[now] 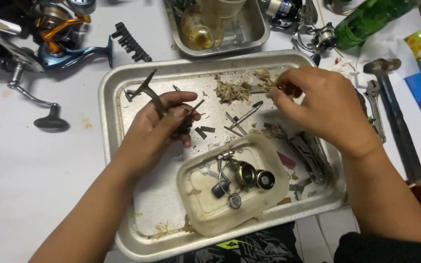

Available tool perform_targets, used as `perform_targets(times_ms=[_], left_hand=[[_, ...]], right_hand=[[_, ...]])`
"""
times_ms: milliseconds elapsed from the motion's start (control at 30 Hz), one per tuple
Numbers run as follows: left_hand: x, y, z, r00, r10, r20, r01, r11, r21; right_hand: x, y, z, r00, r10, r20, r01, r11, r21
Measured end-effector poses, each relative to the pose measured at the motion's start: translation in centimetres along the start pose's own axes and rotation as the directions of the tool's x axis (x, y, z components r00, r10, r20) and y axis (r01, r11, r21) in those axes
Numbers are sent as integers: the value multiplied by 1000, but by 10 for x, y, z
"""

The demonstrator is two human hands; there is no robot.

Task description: Disassembling and repairing the internal mechanical components of a fishing reel body using various hand tools.

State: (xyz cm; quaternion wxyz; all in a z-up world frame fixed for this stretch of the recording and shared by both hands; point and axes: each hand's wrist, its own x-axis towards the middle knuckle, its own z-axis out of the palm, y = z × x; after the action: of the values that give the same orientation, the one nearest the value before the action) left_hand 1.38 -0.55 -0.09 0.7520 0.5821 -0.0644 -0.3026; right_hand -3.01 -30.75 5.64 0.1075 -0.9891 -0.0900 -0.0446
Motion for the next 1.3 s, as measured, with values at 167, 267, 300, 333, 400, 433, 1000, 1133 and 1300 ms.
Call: perform_targets(times_ms=[167, 267, 300, 333, 400, 433, 1000, 1133, 1300], left_hand=[[-3, 9, 4, 994, -103, -38, 104, 994, 27], [-3, 9, 6, 997, -72, -23, 75, 987, 139], [-3, 7, 7, 999, -47, -2, 46, 979, 200], [-3, 7, 8, 999, -46, -3, 46, 979, 201], [-4, 6, 11, 999, -17, -29, 25, 946, 322], [-5, 7, 12, 999, -14, -31, 23, 946, 323], [-8, 5, 13, 996, 70, 50, -86, 861, 502], [-5, 0, 12, 990, 129, 55, -138, 821, 554], [-6, 4, 12, 993, 116, 24, -109, 821, 561]], right_hand=[[-5, -12, -7, 871, 363, 331, -290, 924, -250], [-9, -6, 1, 982, 85, 167, -66, 991, -114], [-12, 2, 8, 951, -264, -162, 264, 964, -21], [-8, -9, 13, 950, -264, -163, 265, 964, -20], [1, -29, 23, 816, -506, -280, 548, 831, 94], [5, -42, 23, 814, -508, -281, 550, 830, 92], [15, -80, 40, 726, -656, -205, 686, 711, 154], [15, -81, 41, 739, -648, -185, 673, 723, 155], [15, -85, 36, 734, -631, -252, 678, 704, 211]])
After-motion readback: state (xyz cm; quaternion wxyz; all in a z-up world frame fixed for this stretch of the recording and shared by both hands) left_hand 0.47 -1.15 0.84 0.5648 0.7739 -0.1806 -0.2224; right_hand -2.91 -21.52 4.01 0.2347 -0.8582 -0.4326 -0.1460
